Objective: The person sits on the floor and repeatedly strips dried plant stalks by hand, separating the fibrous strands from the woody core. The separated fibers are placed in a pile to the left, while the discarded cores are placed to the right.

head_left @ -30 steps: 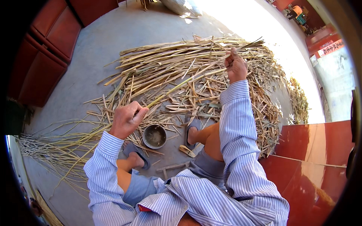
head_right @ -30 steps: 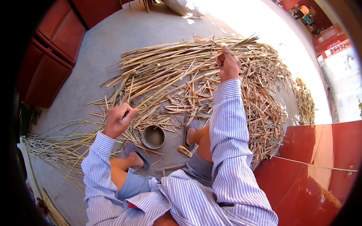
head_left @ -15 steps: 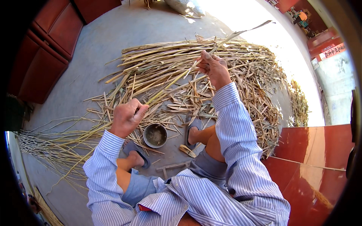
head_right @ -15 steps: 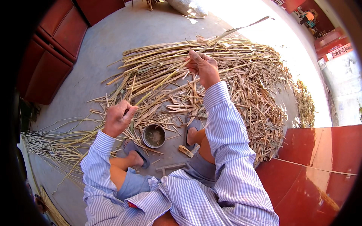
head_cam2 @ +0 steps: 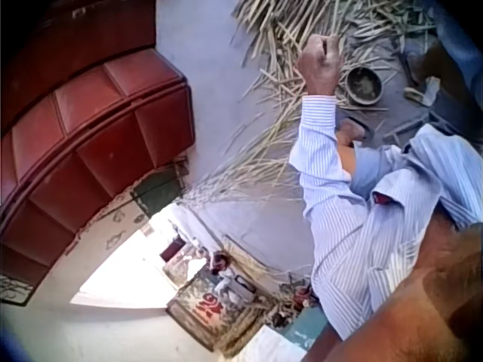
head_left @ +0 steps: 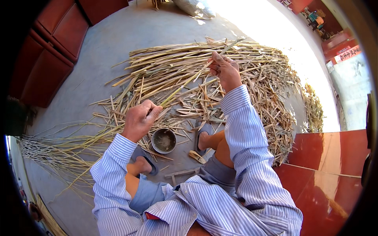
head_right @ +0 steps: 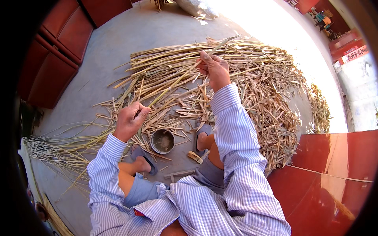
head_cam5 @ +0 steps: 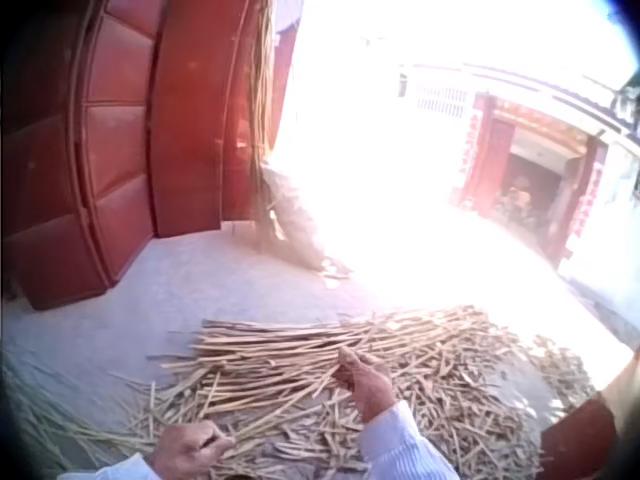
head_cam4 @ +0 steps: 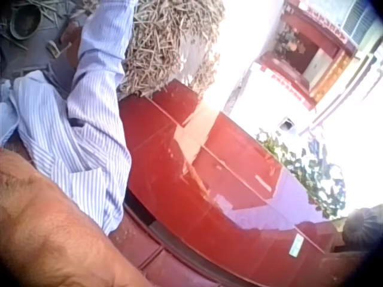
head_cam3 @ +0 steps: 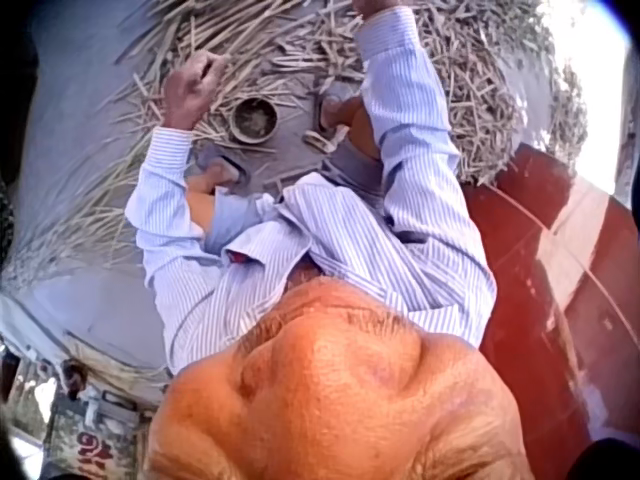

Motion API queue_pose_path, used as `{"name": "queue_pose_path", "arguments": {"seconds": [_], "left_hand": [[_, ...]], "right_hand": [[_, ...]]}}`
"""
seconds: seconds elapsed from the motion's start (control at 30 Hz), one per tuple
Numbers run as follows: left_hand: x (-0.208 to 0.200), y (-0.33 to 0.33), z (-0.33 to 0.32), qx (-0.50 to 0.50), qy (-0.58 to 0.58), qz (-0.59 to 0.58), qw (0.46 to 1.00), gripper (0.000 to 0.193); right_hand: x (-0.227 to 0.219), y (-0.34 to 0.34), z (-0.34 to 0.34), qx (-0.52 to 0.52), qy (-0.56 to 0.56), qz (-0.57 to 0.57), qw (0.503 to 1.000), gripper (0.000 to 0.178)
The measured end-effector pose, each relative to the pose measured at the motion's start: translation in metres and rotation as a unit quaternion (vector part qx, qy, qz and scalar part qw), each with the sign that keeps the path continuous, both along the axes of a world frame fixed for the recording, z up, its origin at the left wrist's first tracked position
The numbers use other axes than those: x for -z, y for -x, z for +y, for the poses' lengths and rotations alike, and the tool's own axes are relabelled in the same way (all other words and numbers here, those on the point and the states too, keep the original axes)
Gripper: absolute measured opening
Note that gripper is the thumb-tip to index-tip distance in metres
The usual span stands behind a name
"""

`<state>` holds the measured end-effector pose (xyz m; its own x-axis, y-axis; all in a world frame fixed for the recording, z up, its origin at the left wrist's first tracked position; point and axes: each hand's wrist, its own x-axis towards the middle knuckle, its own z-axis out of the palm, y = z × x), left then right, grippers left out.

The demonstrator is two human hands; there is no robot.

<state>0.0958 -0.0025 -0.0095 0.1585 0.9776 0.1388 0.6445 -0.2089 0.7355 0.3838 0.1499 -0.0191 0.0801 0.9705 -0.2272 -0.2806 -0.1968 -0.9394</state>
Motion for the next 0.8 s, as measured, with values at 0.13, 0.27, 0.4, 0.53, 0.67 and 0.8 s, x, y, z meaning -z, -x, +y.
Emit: {"name": "queue_pose_path", "arguments": {"seconds": [0.13, 0.27, 0.4, 0.53, 0.67, 0.8], "left_hand": [[-0.002, 0.003, -0.002, 0.028, -0.025, 0.043, 0.998, 0.023], [0.001, 0.017, -0.015, 0.05, 0.005, 0.069, 0.996, 0.024], [0.002, 0.018, -0.016, 0.07, 0.004, 0.066, 0.995, 0.024], [0.001, 0.016, -0.013, 0.068, -0.011, 0.059, 0.996, 0.024], [0.008, 0.019, -0.007, 0.065, -0.01, 0.07, 0.995, 0.023], [0.01, 0.019, -0.005, 0.045, 0.002, 0.048, 0.998, 0.023]], "right_hand": [[0.007, -0.037, 0.011, 0.029, -0.001, -0.006, 1.0, 0.024], [0.016, -0.083, 0.021, 0.159, -0.002, 0.062, 0.985, 0.021], [0.051, -0.156, 0.034, 0.316, 0.031, 0.133, 0.939, 0.038], [0.026, -0.098, 0.012, 0.108, 0.147, 0.148, 0.972, 0.046], [0.008, -0.035, -0.005, -0.162, 0.032, 0.11, 0.98, 0.032], [0.016, -0.016, -0.003, -0.134, 0.019, 0.052, 0.989, 0.023]]}}
